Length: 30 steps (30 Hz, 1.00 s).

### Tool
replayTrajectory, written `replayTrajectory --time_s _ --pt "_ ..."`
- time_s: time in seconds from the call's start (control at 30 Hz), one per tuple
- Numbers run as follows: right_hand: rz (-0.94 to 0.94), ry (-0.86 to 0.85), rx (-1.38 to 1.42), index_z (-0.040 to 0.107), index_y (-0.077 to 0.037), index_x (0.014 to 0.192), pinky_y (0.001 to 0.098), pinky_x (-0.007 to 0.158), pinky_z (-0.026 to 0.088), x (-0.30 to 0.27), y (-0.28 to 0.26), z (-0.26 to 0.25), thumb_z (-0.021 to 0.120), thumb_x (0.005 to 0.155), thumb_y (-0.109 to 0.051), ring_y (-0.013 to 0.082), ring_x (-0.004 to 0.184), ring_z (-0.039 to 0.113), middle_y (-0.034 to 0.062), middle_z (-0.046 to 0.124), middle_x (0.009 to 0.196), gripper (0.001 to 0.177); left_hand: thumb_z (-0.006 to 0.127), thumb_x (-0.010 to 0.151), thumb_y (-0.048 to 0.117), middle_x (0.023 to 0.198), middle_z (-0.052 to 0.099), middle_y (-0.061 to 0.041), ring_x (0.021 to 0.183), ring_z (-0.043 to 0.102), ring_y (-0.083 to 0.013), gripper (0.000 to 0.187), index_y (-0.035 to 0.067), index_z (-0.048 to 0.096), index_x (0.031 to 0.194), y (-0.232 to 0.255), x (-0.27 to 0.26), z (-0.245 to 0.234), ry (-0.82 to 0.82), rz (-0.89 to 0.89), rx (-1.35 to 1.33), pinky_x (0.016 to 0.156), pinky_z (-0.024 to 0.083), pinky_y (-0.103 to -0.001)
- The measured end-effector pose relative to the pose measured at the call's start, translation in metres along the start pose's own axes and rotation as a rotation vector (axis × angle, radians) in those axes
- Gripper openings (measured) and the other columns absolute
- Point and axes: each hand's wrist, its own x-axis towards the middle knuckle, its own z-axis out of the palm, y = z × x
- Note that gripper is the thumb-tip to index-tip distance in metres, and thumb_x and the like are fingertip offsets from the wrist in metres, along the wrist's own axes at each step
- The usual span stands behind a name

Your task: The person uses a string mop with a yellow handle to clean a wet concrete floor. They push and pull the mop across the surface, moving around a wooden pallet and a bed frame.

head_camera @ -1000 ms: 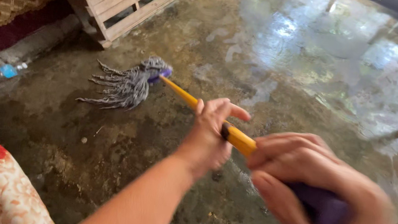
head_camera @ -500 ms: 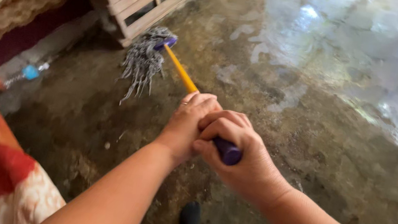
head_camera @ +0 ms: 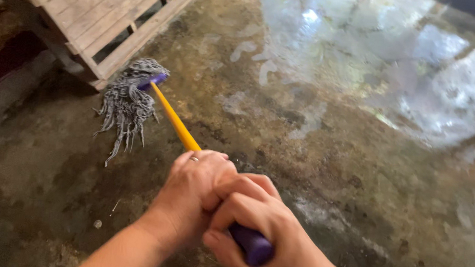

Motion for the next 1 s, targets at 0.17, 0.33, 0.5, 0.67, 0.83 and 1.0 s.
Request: replayTrajectory --time_s 0.17,0.33,0.5,0.67,0.83,1.0 --pt "0.083 0.007 -0.001 0.066 -0.01 0.096 0.0402 0.109 0.047 0.01 0.029 0.001 0.078 0.089 -0.011 0.0261 0.119 0.063 0.0069 0.07 0.12 0.014 0.069 0.079 0.019 0.086 0.062 -0.01 0.095 0.061 -0.0322 0.014 0.011 0.058 0.077 -0.038 0.019 0.016 -0.135 -0.162 -0.039 0.084 0.049 -0.043" --pt "0.187 0.013 0.063 0.067 -0.011 0.1 0.0393 0.11 0.047 -0.004 0.032 -0.018 0.078 0.09 -0.014 0.0235 0.124 0.062 0.0055 0.068 0.129 0.016 0.072 0.08 0.021 0.096 0.065 -0.009 0.101 0.059 -0.0333 0.011 0.014 0.065 0.085 -0.033 0.032 0.036 -0.151 -0.112 -0.009 0.089 0.048 -0.044" --pt "0.212 0.037 0.102 0.068 -0.01 0.099 0.0377 0.108 0.048 -0.046 0.011 -0.043 0.077 0.09 -0.011 0.0219 0.124 0.063 0.0057 0.069 0.13 0.013 0.075 0.08 0.025 0.107 0.066 -0.01 0.107 0.059 -0.0316 0.02 0.015 0.07 0.097 0.019 0.026 0.054 -0.09 -0.2 -0.138 0.094 0.048 -0.04" --pt "0.278 0.059 0.128 0.07 -0.009 0.098 0.0349 0.105 0.051 -0.105 -0.025 -0.099 0.076 0.091 -0.009 0.0173 0.119 0.066 0.0048 0.072 0.124 0.009 0.077 0.076 0.021 0.111 0.067 -0.009 0.108 0.059 -0.0317 0.021 0.015 0.071 0.096 0.104 0.029 0.089 -0.061 -0.125 -0.139 0.095 0.047 -0.042" --pt "0.474 0.035 0.075 0.075 -0.008 0.098 0.0361 0.098 0.057 -0.161 -0.072 -0.174 0.078 0.091 -0.011 0.0176 0.11 0.065 0.0065 0.077 0.113 0.009 0.076 0.08 0.021 0.115 0.067 -0.008 0.11 0.058 -0.0316 0.015 0.016 0.073 0.094 0.2 0.039 0.123 0.049 -0.031 -0.213 0.097 0.046 -0.043" --pt "0.348 0.071 -0.004 0.074 -0.008 0.097 0.036 0.103 0.051 -0.22 -0.121 -0.22 0.074 0.094 -0.021 0.017 0.116 0.069 0.0028 0.079 0.116 0.014 0.078 0.083 0.024 0.115 0.065 -0.009 0.109 0.056 -0.0327 0.017 0.016 0.072 0.096 0.287 0.035 0.148 0.09 -0.071 -0.287 0.096 0.046 -0.043"
